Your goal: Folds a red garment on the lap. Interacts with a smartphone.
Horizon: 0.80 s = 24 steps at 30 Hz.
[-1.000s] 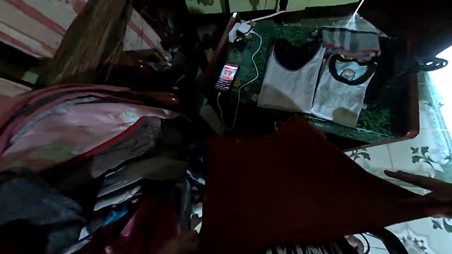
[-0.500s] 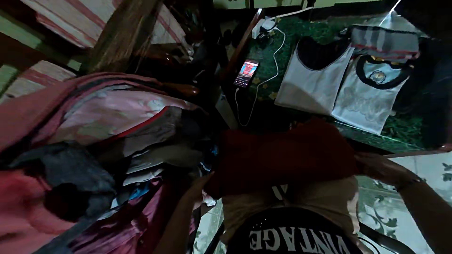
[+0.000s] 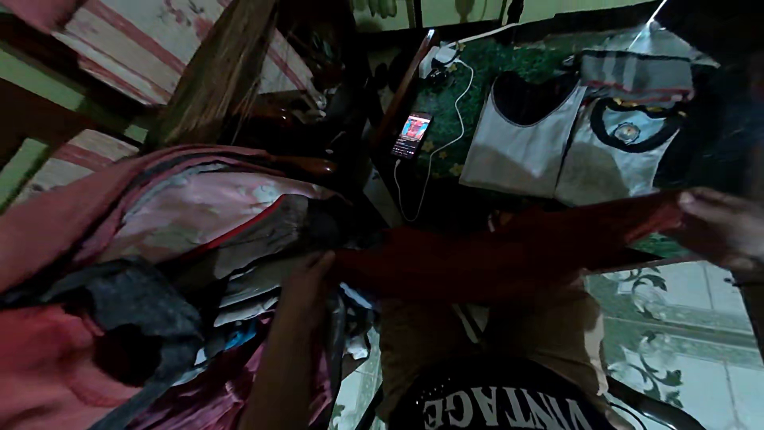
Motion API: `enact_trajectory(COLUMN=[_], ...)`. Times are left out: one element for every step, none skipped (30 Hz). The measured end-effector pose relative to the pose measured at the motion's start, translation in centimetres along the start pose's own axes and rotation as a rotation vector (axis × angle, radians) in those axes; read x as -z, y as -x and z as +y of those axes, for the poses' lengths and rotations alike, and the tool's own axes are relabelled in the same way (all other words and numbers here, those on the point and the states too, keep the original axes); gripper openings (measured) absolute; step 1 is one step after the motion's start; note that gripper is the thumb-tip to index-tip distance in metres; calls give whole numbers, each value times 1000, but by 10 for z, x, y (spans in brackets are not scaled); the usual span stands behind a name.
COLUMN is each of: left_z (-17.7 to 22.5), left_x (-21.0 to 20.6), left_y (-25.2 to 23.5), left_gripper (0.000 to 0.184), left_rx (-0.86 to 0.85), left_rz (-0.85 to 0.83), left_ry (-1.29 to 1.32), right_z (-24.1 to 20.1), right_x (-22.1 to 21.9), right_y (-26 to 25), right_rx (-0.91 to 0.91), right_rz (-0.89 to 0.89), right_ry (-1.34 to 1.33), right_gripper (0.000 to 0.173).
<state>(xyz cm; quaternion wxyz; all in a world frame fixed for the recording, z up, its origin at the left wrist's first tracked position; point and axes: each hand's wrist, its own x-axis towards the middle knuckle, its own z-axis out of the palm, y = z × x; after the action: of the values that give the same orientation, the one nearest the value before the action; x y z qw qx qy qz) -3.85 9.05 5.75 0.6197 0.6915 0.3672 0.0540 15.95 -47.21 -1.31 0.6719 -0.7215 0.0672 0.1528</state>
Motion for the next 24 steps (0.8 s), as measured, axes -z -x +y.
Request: enact_trajectory(left_z=[11, 21, 31, 42, 53, 63, 71, 77, 81, 81, 79, 74, 65, 56, 41, 25, 7, -12, -29, -44, -57, -67, -75, -81], left_x=[2, 6, 10, 15, 18, 22, 26, 30, 32, 33, 33, 32, 30, 28, 25, 24, 24, 24, 23, 23, 22, 22, 23, 24], left_y=[-15, -30, -45, -57, -68, -75, -79, -79, -74, -64, -51, -35, -18, -1, 13, 26, 37, 44, 50, 54, 57, 58, 58, 59], left_gripper=[25, 26, 28, 31, 32, 34, 37, 39, 39, 36, 37, 39, 40, 41, 40, 41, 42, 43, 43, 43, 43, 43, 43, 43], left_rx=[-46, -89, -140, -166, -159, -129, -101, -81, -70, -71, -66, -62, -61, -43, -23, -6, -1, -10, -15, -12, 2, 18, 27, 28], left_rz=[10, 13, 6, -1, -2, -12, -26, -37, -38, -35, -27, -10, 6, -1, 11, -10, -49, -75, -99, -101, -84, -68, -59, -55], left_ry=[-40, -61, -80, -94, -58, 11, 69, 113, 124, 91, 38, -33, -141, -245, -308, -361, -420, -466, -492, -503, -509, -517, -527, -526], right_z=[-10, -21, -34, -44, -51, -56, -57, -60, -60, -56, -51, -41, -26, -13, -2, 10, 22, 33, 44, 54, 62, 68, 71, 72], right_x=[3, 5, 2, 1, 3, 6, 13, 15, 15, 17, 16, 17, 25, 27, 28, 30, 32, 34, 35, 36, 37, 38, 39, 38], right_y=[-9, -19, -27, -35, -41, -46, -50, -47, -39, -29, -14, 2, 16, 32, 48, 63, 75, 86, 93, 98, 102, 103, 103, 103], right_rx=[38, 70, 94, 115, 116, 117, 117, 111, 111, 108, 86, 55, 13, -36, -92, -145, -189, -224, -247, -260, -260, -257, -255, -249], right_rz=[34, 78, 104, 126, 146, 154, 147, 134, 110, 88, 90, 100, 103, 125, 157, 174, 179, 173, 177, 183, 192, 193, 185, 175], right_ry=[32, 37, -14, -68, -83, -75, -81, -82, -91, -84, -57, -22, 11, 43, 66, 93, 135, 178, 185, 164, 124, 79, 45, 22], right_gripper=[19, 21, 19, 21, 24, 26, 29, 29, 27, 26, 26, 26, 29, 29, 30, 31, 32, 33, 32, 32, 32, 31, 30, 29])
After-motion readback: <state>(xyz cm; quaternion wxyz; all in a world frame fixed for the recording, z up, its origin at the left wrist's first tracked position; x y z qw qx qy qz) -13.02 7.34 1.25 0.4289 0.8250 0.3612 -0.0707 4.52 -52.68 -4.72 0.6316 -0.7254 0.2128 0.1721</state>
